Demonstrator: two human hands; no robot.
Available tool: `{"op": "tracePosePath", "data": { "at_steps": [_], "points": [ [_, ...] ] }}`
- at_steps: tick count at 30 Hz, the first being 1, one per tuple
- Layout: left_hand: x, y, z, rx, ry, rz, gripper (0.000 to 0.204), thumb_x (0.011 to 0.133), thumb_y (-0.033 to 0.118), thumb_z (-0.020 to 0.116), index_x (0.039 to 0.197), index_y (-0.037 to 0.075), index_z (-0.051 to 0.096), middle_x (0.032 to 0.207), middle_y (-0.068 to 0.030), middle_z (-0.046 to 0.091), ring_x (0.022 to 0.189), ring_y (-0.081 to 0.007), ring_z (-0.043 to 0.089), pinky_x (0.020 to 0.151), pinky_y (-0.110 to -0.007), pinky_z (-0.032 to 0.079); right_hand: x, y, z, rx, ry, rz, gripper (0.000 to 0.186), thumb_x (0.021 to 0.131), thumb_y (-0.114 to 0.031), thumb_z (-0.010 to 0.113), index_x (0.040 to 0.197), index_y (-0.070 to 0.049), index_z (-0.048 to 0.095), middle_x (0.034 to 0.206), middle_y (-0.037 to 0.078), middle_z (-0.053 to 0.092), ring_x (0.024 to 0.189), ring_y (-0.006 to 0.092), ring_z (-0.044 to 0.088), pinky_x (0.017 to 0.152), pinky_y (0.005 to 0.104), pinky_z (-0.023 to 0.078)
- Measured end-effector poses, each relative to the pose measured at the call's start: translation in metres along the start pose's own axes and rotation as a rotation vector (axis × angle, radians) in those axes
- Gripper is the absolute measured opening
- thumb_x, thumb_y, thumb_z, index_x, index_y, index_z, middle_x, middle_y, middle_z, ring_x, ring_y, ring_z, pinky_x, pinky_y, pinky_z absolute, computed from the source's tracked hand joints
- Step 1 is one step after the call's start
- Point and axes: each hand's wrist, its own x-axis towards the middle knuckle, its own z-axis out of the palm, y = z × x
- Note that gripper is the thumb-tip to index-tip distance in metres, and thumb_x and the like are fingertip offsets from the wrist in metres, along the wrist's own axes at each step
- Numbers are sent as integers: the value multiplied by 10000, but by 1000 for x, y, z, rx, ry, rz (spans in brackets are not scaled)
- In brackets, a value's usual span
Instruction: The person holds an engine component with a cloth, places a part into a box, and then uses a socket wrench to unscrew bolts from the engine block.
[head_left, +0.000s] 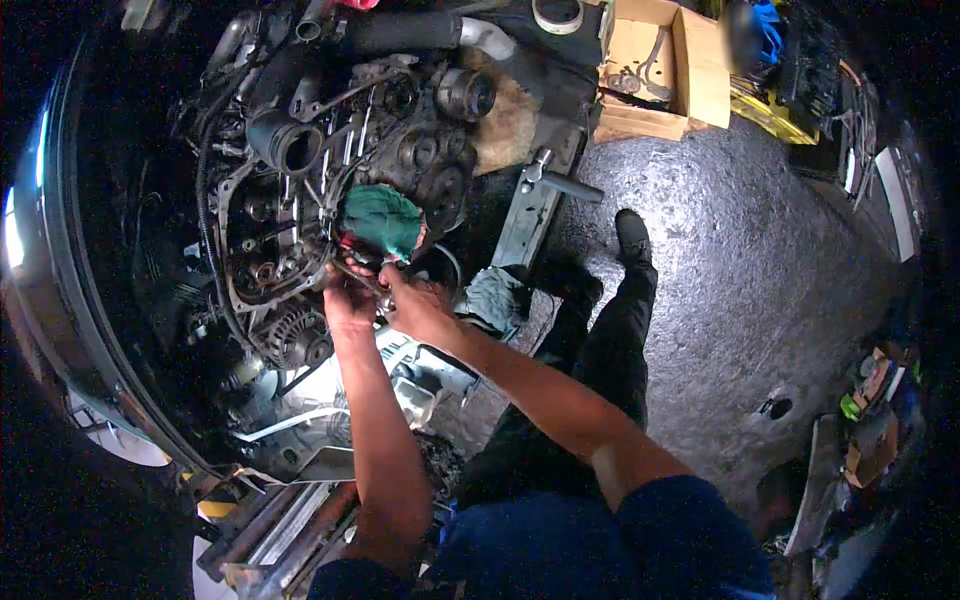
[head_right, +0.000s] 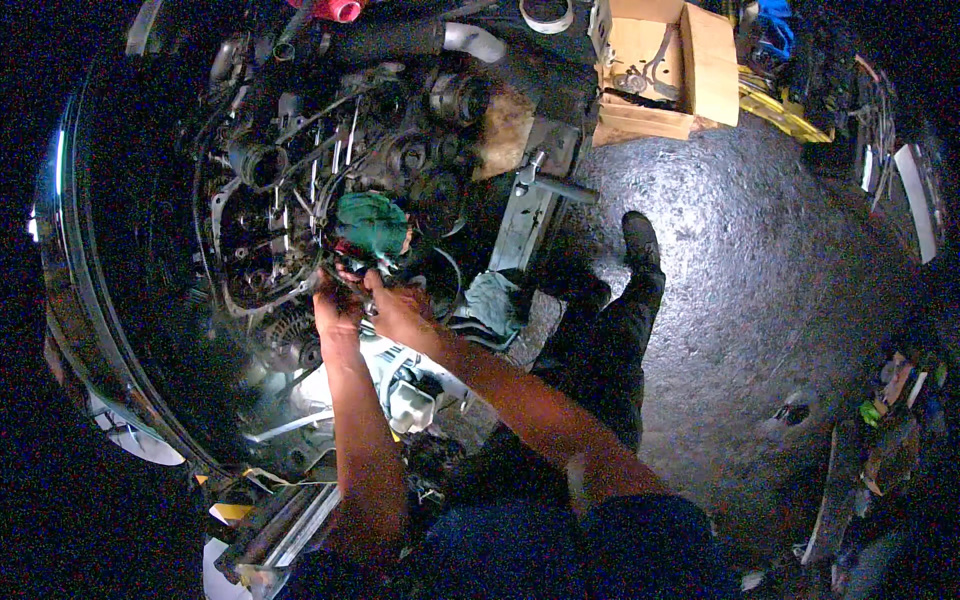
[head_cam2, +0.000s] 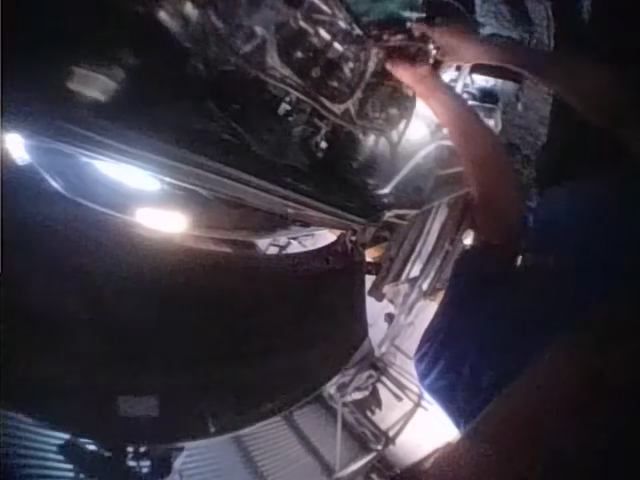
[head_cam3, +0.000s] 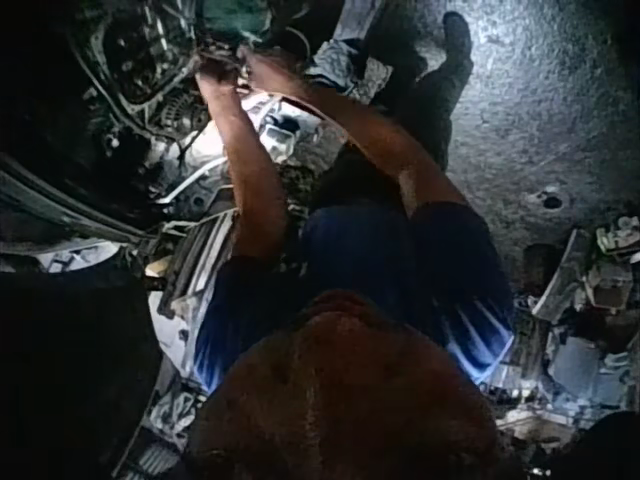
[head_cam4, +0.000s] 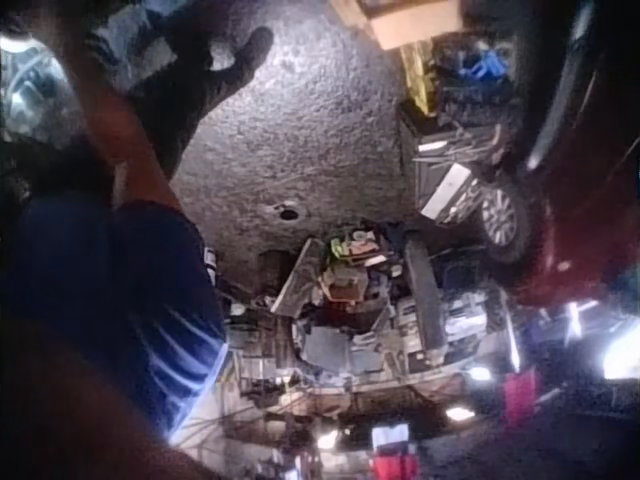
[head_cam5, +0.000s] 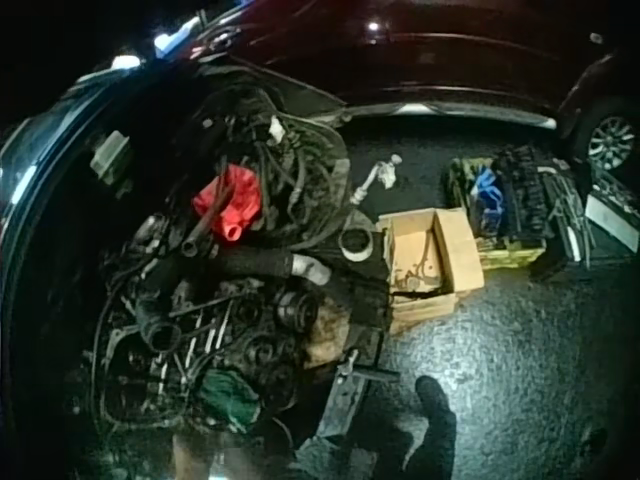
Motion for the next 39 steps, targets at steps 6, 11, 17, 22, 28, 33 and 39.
{"op": "tracePosePath", "data": {
  "at_steps": [6, 11, 17, 22, 28, 33, 39],
  "points": [
    [4, 4, -5, -127, -174, 6, 271, 949, 247, 587, 1104, 26, 582, 839, -28, 579, 717, -132, 537, 655, -264, 474, 2, 6, 8, -450, 414, -350, 162, 895, -87, 508, 1046, -57, 558, 1040, 116, 665, 932, 272, 619, 790, 392, 461],
    [-1, -8, 10, -364, -406, -16, 312, 936, 177, 586, 1167, -29, 540, 902, -64, 584, 749, -160, 526, 697, -279, 466, -5, 18, 24, 1267, -267, 124, 119, 805, -42, 628, 923, -33, 639, 838, 3, 618, 729, 122, 555, 680, 277, 449],
    [4, 3, -5, -176, 48, 104, 247, 974, 257, 566, 1019, 15, 588, 861, -92, 626, 753, -235, 582, 710, -390, 534, 3, -10, 4, -283, 145, -174, 288, 781, -59, 641, 1036, -10, 517, 886, 168, 646, 824, 350, 620, 726, 384, 482],
    [-1, -4, 11, -169, 87, 138, 250, 997, 231, 509, 1041, -3, 583, 904, -108, 635, 765, -254, 592, 741, -402, 527, 15, -5, 6, 529, 10, 55, 226, 759, -70, 685, 935, -52, 545, 737, 44, 578, 665, 195, 548, 609, 329, 415],
    [-11, -3, 26, -356, -251, 51, 284, 1019, 234, 442, 1071, -8, 582, 900, -98, 658, 774, -235, 606, 741, -367, 530, 2, -15, 0, 985, -101, 170, 164, 782, -69, 668, 913, -74, 570, 703, -10, 541, 647, 90, 531, 592, 245, 410],
    [-17, -7, 23, -307, -103, 125, 287, 1005, 251, 487, 1060, -11, 589, 872, -98, 648, 747, -232, 589, 734, -357, 529, 3, -6, 11, -40, 130, -68, 259, 787, -87, 667, 1027, -56, 575, 778, 85, 626, 691, 285, 590, 645, 358, 464],
    [-13, -7, 23, -393, -154, 120, 253, 1009, 225, 469, 1040, 2, 583, 848, -75, 607, 753, -223, 565, 750, -362, 520, 11, -3, 1, 1322, -347, 549, 195, 757, -44, 699, 919, -95, 602, 697, -40, 511, 576, 76, 448, 565, 264, 377]
  ]
}}
